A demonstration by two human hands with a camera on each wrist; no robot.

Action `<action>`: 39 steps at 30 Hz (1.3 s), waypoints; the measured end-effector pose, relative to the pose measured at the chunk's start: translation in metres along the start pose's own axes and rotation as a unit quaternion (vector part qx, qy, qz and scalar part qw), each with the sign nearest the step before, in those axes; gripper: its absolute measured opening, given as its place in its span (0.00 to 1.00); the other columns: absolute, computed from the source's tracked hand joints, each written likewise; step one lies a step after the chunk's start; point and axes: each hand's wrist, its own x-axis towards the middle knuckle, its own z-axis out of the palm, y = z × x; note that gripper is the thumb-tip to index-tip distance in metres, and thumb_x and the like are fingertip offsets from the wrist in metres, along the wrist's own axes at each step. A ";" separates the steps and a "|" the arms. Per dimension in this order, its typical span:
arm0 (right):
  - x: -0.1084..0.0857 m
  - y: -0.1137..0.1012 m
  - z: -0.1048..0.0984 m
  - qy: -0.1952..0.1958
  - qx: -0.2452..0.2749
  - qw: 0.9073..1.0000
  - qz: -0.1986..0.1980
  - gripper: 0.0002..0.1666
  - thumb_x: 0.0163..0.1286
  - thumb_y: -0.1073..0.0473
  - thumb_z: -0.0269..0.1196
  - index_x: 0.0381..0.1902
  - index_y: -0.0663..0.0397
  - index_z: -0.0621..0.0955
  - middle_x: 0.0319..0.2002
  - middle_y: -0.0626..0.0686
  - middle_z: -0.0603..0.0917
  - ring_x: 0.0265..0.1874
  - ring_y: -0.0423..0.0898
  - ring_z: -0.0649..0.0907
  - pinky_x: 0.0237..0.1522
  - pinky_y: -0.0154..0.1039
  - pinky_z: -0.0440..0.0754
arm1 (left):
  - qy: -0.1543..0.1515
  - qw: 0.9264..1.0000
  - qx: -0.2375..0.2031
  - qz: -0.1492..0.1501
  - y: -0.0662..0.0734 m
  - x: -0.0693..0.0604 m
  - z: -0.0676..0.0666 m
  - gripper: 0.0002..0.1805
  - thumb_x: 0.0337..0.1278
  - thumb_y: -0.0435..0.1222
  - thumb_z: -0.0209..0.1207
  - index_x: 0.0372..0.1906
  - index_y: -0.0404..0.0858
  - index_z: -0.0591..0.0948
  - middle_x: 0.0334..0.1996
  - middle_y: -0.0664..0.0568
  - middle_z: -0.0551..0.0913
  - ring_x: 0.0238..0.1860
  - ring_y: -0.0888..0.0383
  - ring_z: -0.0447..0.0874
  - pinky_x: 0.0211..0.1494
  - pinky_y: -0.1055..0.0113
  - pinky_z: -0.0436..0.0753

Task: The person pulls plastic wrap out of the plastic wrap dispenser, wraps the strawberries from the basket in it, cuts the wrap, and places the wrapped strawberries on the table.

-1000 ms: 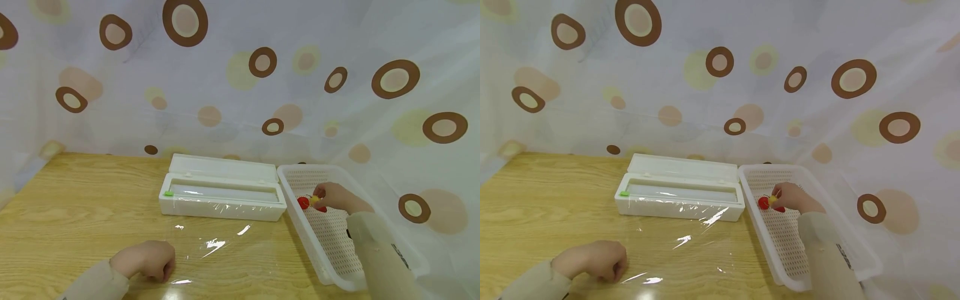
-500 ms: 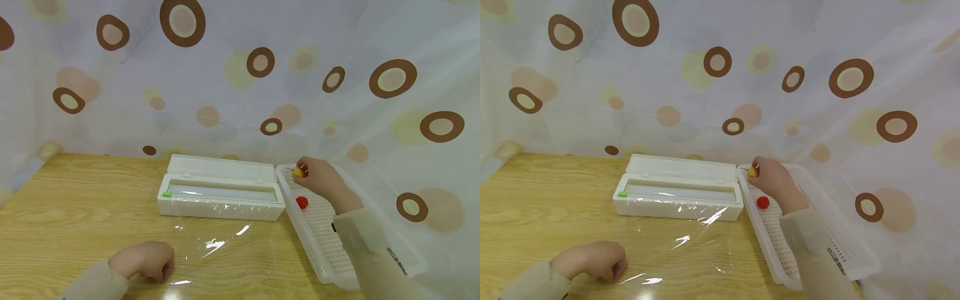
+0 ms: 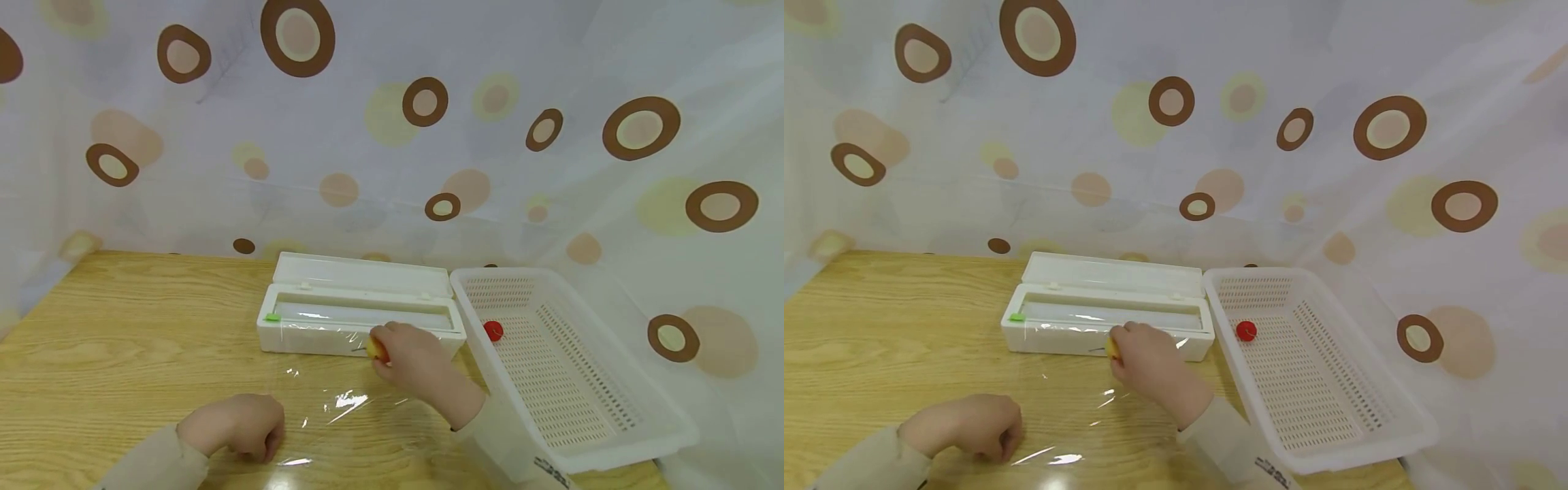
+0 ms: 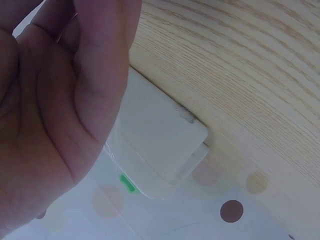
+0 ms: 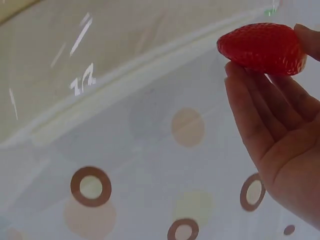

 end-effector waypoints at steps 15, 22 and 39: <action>-0.005 -0.035 0.069 0.000 -0.117 0.992 -0.049 0.15 0.57 0.48 0.65 0.33 0.48 0.72 0.23 0.42 0.76 0.23 0.38 0.77 0.23 0.30 0.72 | 0.012 0.999 0.025 0.032 0.000 0.000 0.000 0.14 0.27 0.19 0.59 0.09 0.42 0.78 0.05 0.63 0.68 0.08 0.71 0.58 0.15 0.78 0.62; -0.008 -0.035 0.076 -0.036 -0.051 0.998 -0.026 0.15 0.58 0.49 0.66 0.28 0.46 0.70 0.24 0.42 0.74 0.24 0.38 0.75 0.26 0.30 0.72 | 0.016 0.998 0.026 0.051 -0.001 0.001 0.000 0.15 0.27 0.19 0.58 0.10 0.42 0.78 0.06 0.63 0.68 0.09 0.72 0.58 0.16 0.78 0.63; -0.024 -0.022 0.079 -0.055 0.041 0.996 -0.056 0.23 0.62 0.42 0.62 0.47 0.52 0.80 0.43 0.46 0.79 0.39 0.38 0.79 0.43 0.31 0.78 | 0.023 0.998 -0.027 0.056 -0.008 -0.002 -0.008 0.13 0.31 0.19 0.60 0.12 0.41 0.79 0.12 0.64 0.71 0.14 0.71 0.63 0.19 0.77 0.67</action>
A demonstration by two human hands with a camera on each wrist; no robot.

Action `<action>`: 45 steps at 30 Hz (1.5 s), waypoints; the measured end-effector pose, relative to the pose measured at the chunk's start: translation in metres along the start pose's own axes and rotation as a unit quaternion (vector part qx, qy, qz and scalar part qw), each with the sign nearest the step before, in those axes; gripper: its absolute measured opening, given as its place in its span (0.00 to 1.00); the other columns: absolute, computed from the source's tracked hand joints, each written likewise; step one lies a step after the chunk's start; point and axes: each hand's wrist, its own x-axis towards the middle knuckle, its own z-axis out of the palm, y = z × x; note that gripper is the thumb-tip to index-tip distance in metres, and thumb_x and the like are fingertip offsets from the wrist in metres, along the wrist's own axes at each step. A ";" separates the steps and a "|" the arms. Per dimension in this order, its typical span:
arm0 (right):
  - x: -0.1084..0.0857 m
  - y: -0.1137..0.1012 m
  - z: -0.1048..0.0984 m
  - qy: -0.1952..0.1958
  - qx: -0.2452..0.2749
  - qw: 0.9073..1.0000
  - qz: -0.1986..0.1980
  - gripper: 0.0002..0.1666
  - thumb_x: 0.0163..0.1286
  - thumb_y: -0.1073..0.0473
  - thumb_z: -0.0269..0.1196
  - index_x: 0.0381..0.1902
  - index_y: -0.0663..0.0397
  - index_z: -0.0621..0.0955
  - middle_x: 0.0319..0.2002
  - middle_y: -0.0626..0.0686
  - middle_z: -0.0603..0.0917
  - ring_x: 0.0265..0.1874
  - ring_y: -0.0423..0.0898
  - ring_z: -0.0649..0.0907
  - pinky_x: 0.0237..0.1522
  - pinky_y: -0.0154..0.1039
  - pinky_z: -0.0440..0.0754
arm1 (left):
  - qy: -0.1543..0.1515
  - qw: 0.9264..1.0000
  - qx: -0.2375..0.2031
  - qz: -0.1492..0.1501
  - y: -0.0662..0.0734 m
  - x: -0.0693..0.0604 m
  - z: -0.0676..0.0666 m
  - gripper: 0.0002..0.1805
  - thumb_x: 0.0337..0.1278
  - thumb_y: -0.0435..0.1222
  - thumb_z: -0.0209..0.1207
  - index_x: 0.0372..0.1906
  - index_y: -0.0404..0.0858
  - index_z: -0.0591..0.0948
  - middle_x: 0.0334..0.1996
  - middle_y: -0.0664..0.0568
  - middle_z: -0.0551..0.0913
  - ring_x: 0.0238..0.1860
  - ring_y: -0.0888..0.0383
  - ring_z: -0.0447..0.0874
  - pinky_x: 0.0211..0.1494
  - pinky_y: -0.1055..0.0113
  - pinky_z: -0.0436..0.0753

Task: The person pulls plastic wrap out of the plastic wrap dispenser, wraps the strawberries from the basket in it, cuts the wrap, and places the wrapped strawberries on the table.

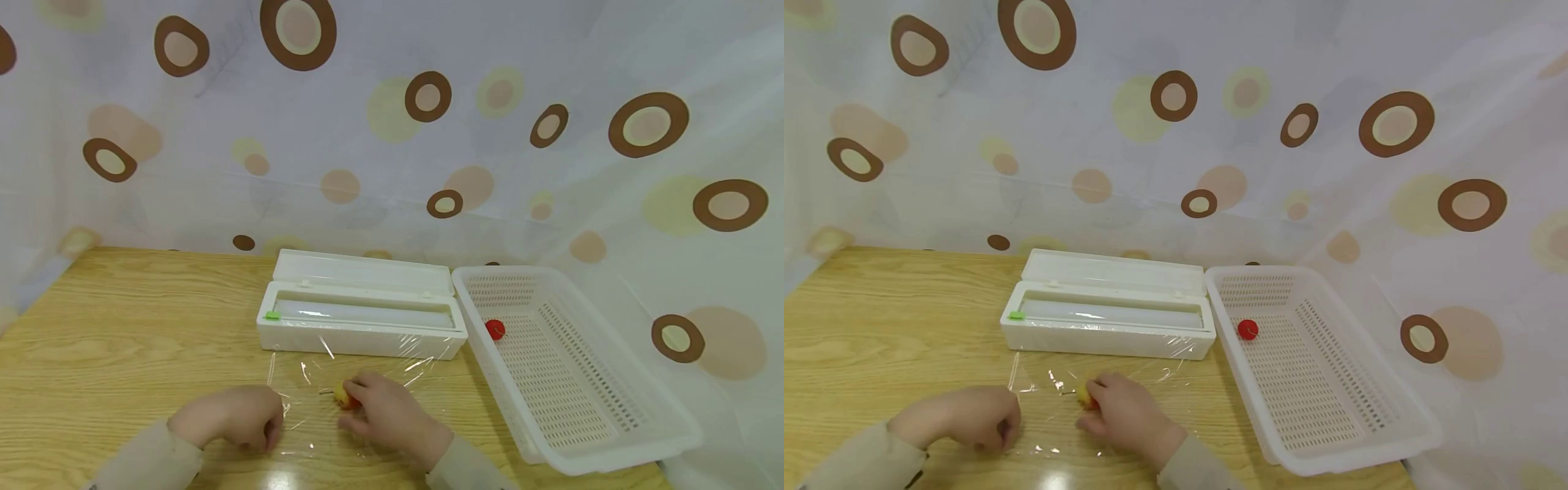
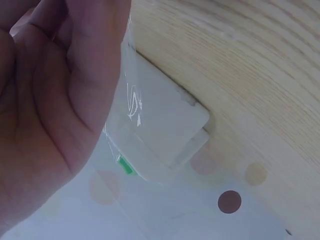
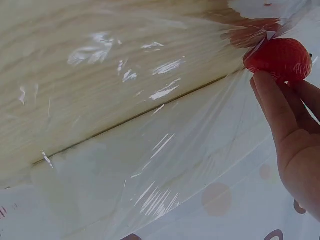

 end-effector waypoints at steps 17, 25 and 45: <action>-0.012 0.008 -0.007 -0.083 -0.013 0.996 -0.010 0.47 0.52 0.35 0.66 0.65 0.52 0.69 0.64 0.49 0.72 0.61 0.44 0.74 0.60 0.38 0.73 | 0.007 0.992 -0.122 0.037 -0.016 -0.006 -0.037 0.08 0.52 0.27 0.57 0.24 0.42 0.82 0.19 0.61 0.76 0.18 0.69 0.72 0.23 0.73 0.74; -0.008 0.013 -0.008 -0.054 -0.048 0.996 -0.054 0.27 0.64 0.54 0.62 0.61 0.52 0.74 0.59 0.50 0.78 0.54 0.44 0.80 0.52 0.37 0.79 | 0.035 0.989 -0.134 0.046 -0.018 -0.007 -0.053 0.05 0.57 0.32 0.57 0.28 0.41 0.81 0.21 0.55 0.78 0.21 0.66 0.74 0.22 0.72 0.74; 0.020 0.036 -0.020 -0.105 0.145 0.984 -0.029 0.14 0.66 0.62 0.59 0.49 0.54 0.83 0.47 0.49 0.85 0.46 0.39 0.83 0.48 0.30 0.79 | 0.186 0.978 -0.012 -0.094 -0.025 0.005 -0.037 0.08 0.57 0.37 0.59 0.24 0.44 0.78 0.20 0.59 0.74 0.20 0.63 0.66 0.23 0.70 0.65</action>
